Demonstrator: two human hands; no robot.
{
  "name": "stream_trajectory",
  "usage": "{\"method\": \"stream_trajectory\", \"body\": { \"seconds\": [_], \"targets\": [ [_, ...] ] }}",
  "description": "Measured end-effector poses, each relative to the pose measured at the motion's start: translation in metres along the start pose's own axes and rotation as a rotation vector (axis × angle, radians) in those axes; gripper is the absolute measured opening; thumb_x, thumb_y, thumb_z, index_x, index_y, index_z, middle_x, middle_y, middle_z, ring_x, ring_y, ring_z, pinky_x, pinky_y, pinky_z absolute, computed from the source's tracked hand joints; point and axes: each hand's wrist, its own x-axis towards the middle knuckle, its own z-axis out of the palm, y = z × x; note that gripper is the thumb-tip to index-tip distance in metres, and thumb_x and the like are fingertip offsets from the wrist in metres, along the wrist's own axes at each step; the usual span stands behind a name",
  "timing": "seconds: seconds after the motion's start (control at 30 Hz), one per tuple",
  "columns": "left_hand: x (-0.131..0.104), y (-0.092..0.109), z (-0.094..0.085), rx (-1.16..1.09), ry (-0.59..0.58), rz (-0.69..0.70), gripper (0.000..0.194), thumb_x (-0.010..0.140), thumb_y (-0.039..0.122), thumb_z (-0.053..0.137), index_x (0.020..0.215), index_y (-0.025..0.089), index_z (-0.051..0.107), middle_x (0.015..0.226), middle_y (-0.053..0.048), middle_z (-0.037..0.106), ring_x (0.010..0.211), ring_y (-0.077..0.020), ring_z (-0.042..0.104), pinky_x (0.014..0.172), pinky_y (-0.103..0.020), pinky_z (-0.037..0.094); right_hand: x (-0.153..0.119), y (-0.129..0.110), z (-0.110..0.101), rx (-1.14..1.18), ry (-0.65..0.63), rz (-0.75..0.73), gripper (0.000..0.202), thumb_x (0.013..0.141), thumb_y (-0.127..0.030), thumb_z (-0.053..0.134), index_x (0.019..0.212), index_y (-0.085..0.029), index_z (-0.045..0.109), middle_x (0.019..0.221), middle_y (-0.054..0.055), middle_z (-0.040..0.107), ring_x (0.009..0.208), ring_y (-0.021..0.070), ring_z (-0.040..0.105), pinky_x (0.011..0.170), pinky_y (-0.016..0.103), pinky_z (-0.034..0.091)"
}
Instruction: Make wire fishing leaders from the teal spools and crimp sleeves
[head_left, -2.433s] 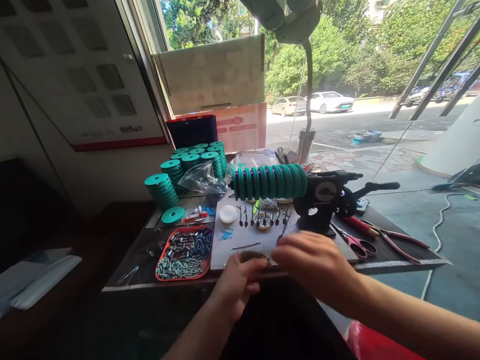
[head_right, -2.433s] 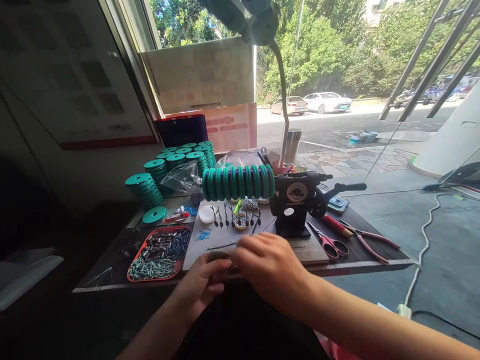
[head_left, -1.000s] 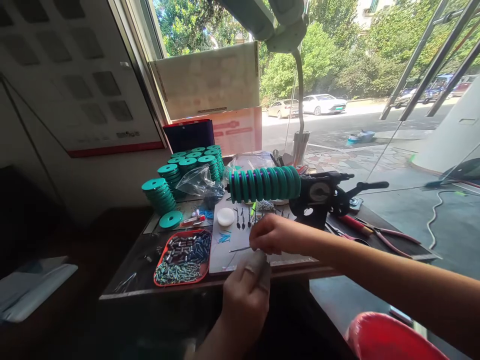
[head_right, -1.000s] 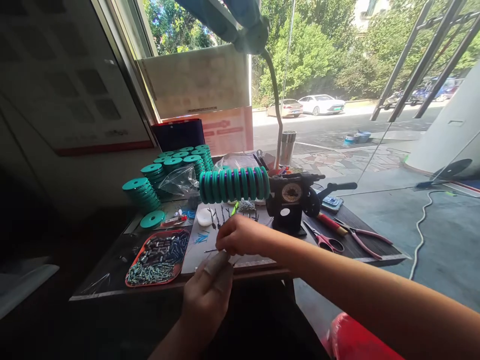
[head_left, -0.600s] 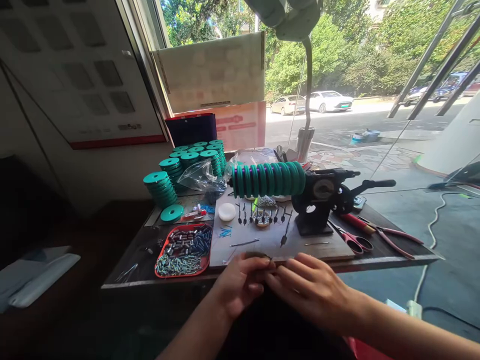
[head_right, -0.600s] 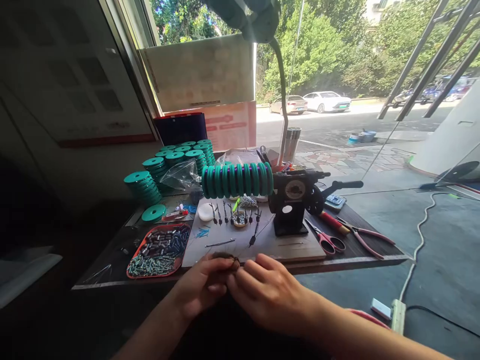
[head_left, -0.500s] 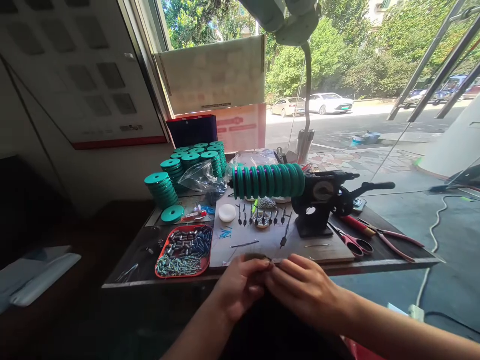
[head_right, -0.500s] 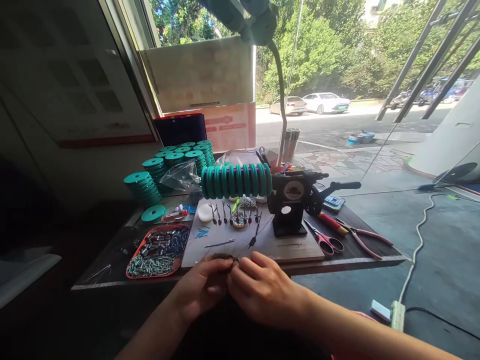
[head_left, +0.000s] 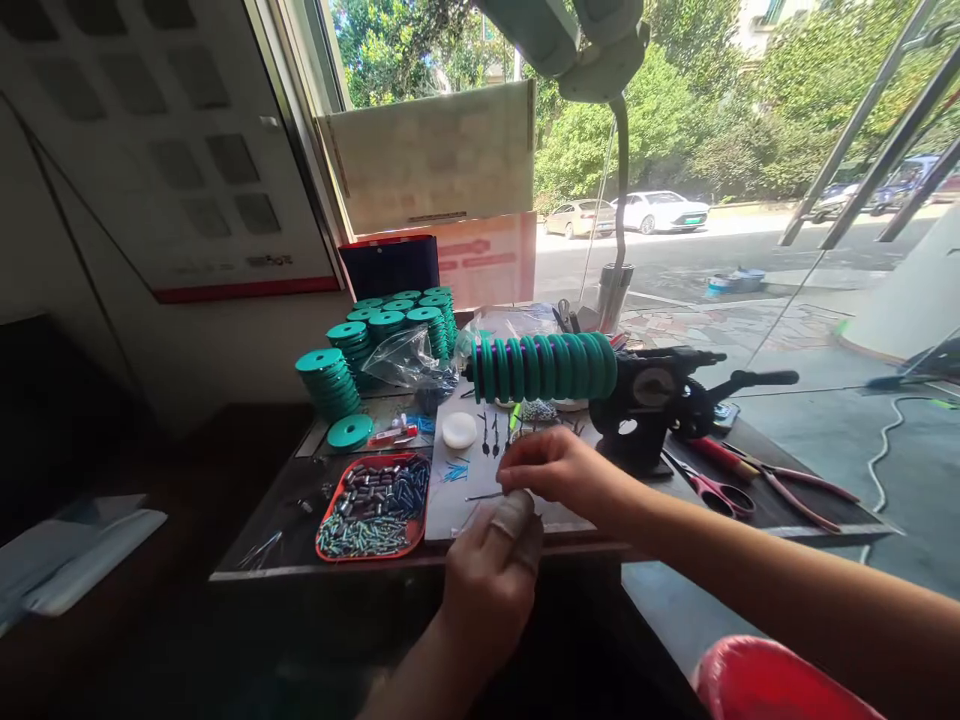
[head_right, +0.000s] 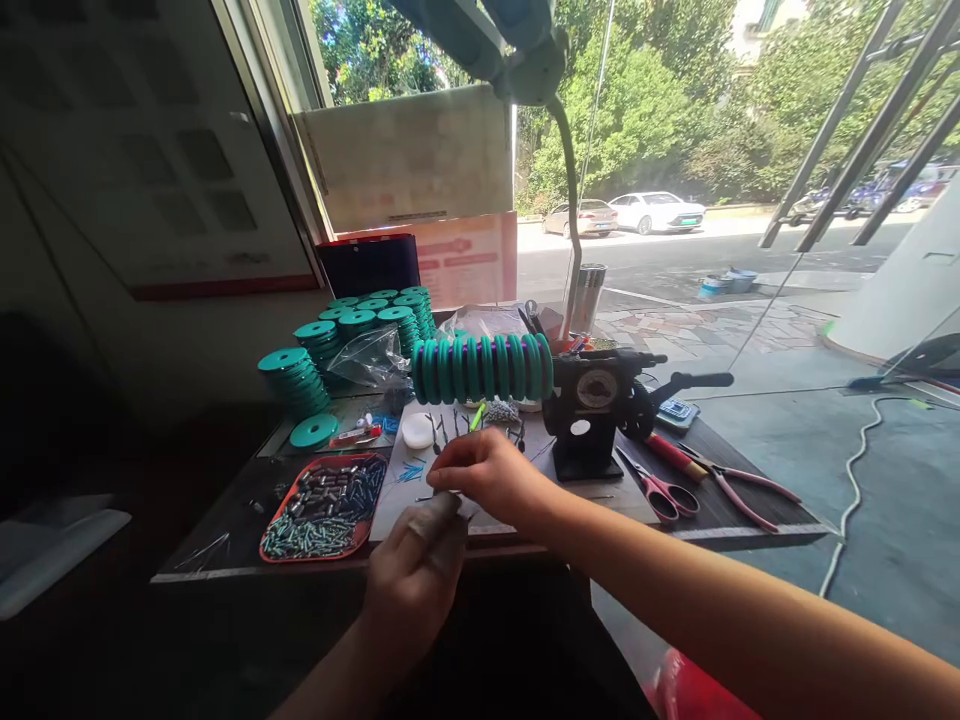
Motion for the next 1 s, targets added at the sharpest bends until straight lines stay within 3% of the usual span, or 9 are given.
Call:
{"method": "stream_trajectory", "body": {
  "seconds": [0.1,0.2,0.23,0.33,0.4,0.5,0.63,0.9,1.0],
  "targets": [
    [0.008,0.009,-0.007,-0.116,-0.111,-0.135,0.011,0.07,0.022,0.058,0.063,0.016,0.063,0.071,-0.008,0.06,0.068,-0.0154,0.05,0.066,-0.029,0.038,-0.002,0.001,0.0,-0.077,-0.039,0.009,0.03,0.07,-0.033,0.058,0.074,-0.004,0.06,0.064,0.003,0.053,0.053,0.0015,0.04,0.051,0.014,0.031],
    [0.018,0.018,-0.009,-0.382,-0.23,-0.519,0.019,0.068,0.025,0.058,0.055,0.014,0.051,0.06,-0.003,0.048,0.057,-0.0093,0.039,0.053,-0.022,0.031,-0.024,0.007,-0.004,-0.22,0.109,-0.104,0.021,0.074,-0.028,0.055,0.079,-0.008,0.06,0.068,0.002,0.052,0.058,0.001,0.038,0.056,0.015,0.028],
    [0.02,0.019,-0.009,-0.508,-0.283,-0.688,0.017,0.067,0.026,0.058,0.058,0.013,0.051,0.06,-0.001,0.046,0.053,-0.0072,0.035,0.047,-0.02,0.026,-0.034,0.011,-0.005,-0.311,0.186,-0.209,0.017,0.076,-0.025,0.053,0.078,-0.009,0.06,0.068,0.001,0.051,0.059,0.0013,0.036,0.057,0.016,0.026],
    [0.025,0.017,-0.007,-0.792,-0.388,-1.037,0.02,0.058,0.025,0.062,0.065,0.013,0.048,0.061,0.001,0.046,0.045,-0.0027,0.029,0.039,-0.016,0.015,-0.058,0.03,-0.002,-0.914,0.332,-0.877,0.021,0.083,-0.012,0.039,0.071,-0.011,0.057,0.068,0.002,0.049,0.065,0.0053,0.033,0.061,0.021,0.021],
    [0.025,0.016,-0.005,-0.9,-0.393,-1.152,0.025,0.052,0.024,0.064,0.063,0.013,0.045,0.057,0.003,0.042,0.043,-0.001,0.029,0.038,-0.014,0.014,-0.067,0.044,0.006,-1.144,0.379,-1.032,0.021,0.082,-0.009,0.037,0.074,-0.011,0.057,0.069,0.003,0.049,0.066,0.0077,0.031,0.061,0.024,0.017],
    [0.024,0.016,-0.005,-0.995,-0.349,-1.231,0.026,0.05,0.021,0.066,0.063,0.011,0.047,0.057,0.004,0.044,0.043,0.0003,0.034,0.037,-0.011,0.015,-0.071,0.054,0.02,-1.215,0.366,-1.033,0.022,0.083,-0.01,0.035,0.076,-0.011,0.056,0.07,0.003,0.048,0.067,0.0094,0.031,0.063,0.025,0.016],
    [0.026,0.019,-0.008,-1.038,-0.266,-1.192,0.022,0.053,0.014,0.069,0.066,0.009,0.052,0.061,0.0,0.052,0.045,0.0005,0.038,0.036,-0.01,0.015,-0.075,0.05,0.025,-1.118,0.271,-0.957,0.024,0.085,-0.012,0.032,0.078,-0.011,0.055,0.072,0.004,0.048,0.07,0.0103,0.033,0.065,0.025,0.019],
    [0.025,0.019,-0.006,-1.133,-0.236,-1.31,0.022,0.054,0.009,0.066,0.06,0.011,0.046,0.051,0.005,0.043,0.039,0.0011,0.034,0.033,-0.009,0.015,-0.062,0.053,0.014,-1.208,0.429,-1.059,0.019,0.082,-0.01,0.039,0.078,-0.011,0.057,0.069,0.003,0.049,0.066,0.0086,0.031,0.061,0.025,0.016],
    [0.023,0.02,-0.006,-1.149,-0.247,-1.339,0.022,0.054,0.009,0.065,0.06,0.011,0.044,0.051,0.006,0.039,0.039,0.0014,0.032,0.034,-0.009,0.015,-0.059,0.061,0.016,-0.993,0.42,-1.004,0.021,0.084,-0.012,0.039,0.073,-0.011,0.057,0.066,0.002,0.048,0.063,0.0066,0.03,0.06,0.024,0.018]
  ]
}}
